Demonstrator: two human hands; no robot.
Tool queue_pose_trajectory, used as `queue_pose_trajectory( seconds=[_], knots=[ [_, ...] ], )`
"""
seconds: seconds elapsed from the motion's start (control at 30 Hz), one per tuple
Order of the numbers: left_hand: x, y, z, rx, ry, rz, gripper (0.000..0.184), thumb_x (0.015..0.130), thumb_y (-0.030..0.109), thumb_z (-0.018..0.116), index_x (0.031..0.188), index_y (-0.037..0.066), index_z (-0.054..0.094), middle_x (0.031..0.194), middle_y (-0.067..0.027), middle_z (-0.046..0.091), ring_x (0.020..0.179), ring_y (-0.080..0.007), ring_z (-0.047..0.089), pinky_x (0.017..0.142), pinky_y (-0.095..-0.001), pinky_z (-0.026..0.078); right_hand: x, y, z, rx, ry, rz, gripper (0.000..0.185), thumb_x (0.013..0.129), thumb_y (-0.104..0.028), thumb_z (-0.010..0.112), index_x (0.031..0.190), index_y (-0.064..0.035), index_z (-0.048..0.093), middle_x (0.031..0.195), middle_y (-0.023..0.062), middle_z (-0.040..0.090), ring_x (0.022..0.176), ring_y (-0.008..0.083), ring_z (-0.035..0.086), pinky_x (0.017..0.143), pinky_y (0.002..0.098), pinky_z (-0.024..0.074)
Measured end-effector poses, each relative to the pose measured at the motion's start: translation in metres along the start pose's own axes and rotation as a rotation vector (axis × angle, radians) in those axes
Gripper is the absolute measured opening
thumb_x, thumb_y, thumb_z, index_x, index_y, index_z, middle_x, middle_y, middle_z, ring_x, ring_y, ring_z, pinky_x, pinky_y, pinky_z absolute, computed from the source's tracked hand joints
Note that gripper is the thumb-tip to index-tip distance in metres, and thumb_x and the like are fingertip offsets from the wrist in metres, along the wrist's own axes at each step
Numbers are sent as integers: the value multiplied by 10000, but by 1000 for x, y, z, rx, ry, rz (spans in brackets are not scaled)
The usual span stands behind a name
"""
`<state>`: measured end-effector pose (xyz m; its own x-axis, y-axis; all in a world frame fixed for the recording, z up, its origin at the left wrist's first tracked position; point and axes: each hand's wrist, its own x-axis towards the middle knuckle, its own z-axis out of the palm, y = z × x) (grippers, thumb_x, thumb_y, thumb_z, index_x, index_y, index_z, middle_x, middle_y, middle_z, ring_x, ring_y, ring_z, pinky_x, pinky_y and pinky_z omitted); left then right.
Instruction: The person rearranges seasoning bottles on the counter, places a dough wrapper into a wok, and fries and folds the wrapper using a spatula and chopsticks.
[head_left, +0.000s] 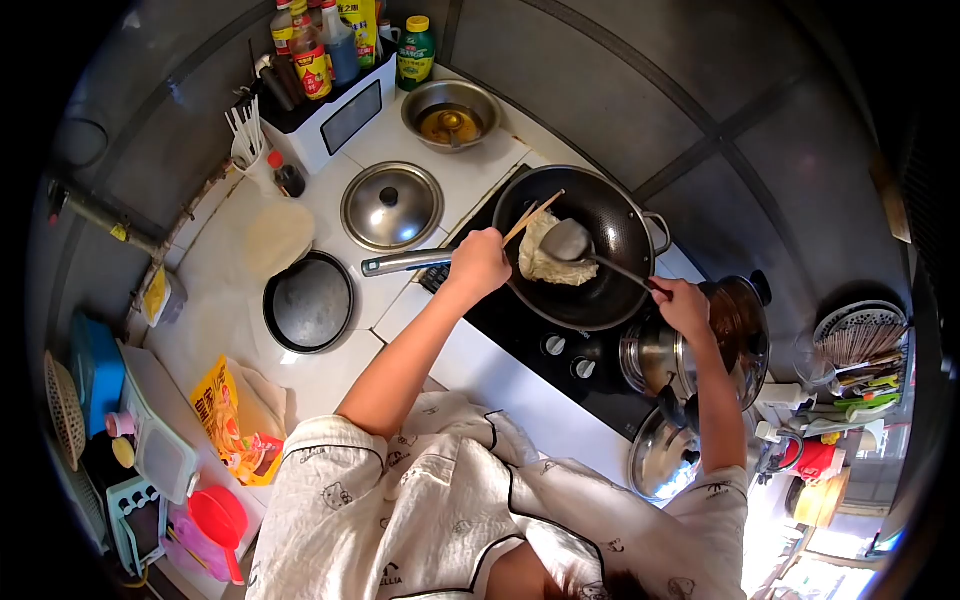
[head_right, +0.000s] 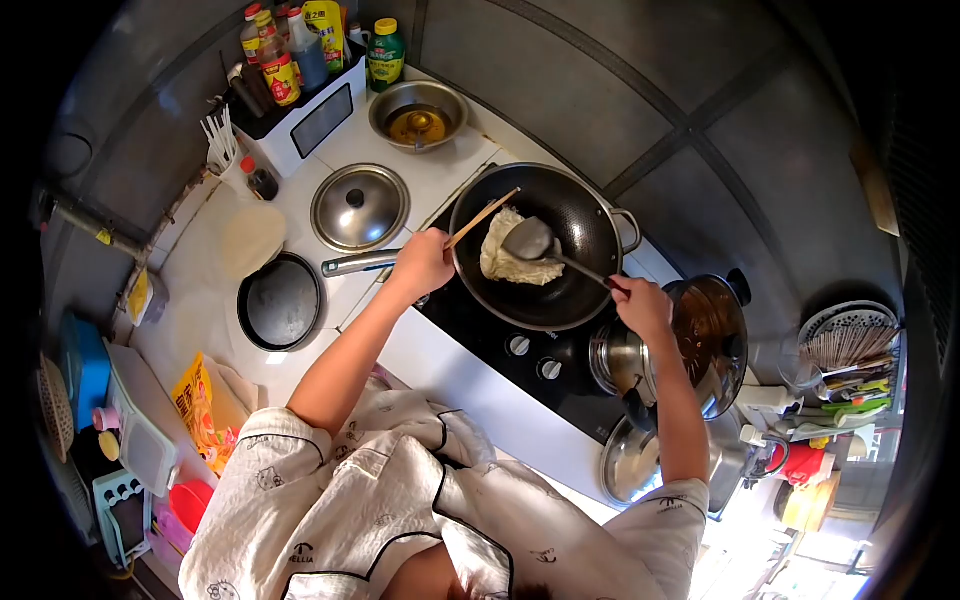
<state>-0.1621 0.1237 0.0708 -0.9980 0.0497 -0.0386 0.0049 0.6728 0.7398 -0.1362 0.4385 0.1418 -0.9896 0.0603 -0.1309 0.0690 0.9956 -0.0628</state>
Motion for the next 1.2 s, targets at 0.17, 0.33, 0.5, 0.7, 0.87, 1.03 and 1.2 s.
queue_pose_trajectory(
  seconds=[0.17, 0.33, 0.5, 0.7, 0.87, 1.03, 1.2],
  knots=[
    [-12, -12, -15, 0, -63, 19, 106, 698, 50, 536, 735, -28, 597, 704, -217, 588, 721, -374, 582, 649, -426, 480, -5, -1, -6, -184, -35, -76, 247, 763, -182, 565, 998, -219, 635, 804, 137, 627, 775, 309, 601, 693, 407, 471],
    [-23, -25, -20, -84, -85, -12, 116, 708, 47, 514, 739, -21, 603, 688, -230, 576, 699, -388, 566, 639, -438, 466, -17, 1, -19, -117, 8, -107, 234, 749, -183, 571, 967, -142, 647, 808, 131, 632, 777, 302, 600, 696, 389, 472],
    [-25, -35, -16, -125, -51, 49, 80, 695, 29, 526, 686, -49, 545, 625, -228, 541, 606, -375, 541, 568, -400, 434, -32, 26, -45, -35, -51, -153, 234, 735, -170, 554, 935, -98, 653, 800, 144, 628, 784, 300, 595, 706, 372, 469],
    [-17, -17, -14, -133, -98, 42, 118, 701, 36, 508, 740, -38, 592, 698, -241, 571, 707, -392, 568, 632, -424, 467, -38, -4, -71, 183, -658, 235, 285, 802, -128, 504, 1054, -30, 596, 595, 73, 562, 460, 120, 535, 432, 243, 443],
    [-7, -26, 4, -188, -35, 69, 97, 689, 35, 526, 693, -57, 554, 624, -235, 546, 602, -376, 556, 558, -387, 443, -56, -31, -19, 388, -501, 192, 169, 764, -101, 480, 837, -35, 617, 592, 146, 585, 414, 203, 568, 449, 297, 470],
    [13, -24, 29, -77, -107, 72, 103, 670, 41, 539, 702, -43, 587, 706, -243, 577, 720, -383, 581, 645, -406, 476, -69, -21, 26, 292, -132, -21, 149, 777, -141, 515, 829, -37, 609, 609, 131, 592, 475, 219, 588, 488, 309, 468],
    [32, -5, 41, 83, -226, 1, 184, 649, 70, 617, 809, -18, 593, 838, -203, 609, 824, -346, 590, 712, -409, 489, -77, -4, 17, 325, -262, 210, 279, 742, -209, 568, 1011, -173, 633, 799, 134, 631, 739, 296, 616, 682, 357, 481]
  ],
)
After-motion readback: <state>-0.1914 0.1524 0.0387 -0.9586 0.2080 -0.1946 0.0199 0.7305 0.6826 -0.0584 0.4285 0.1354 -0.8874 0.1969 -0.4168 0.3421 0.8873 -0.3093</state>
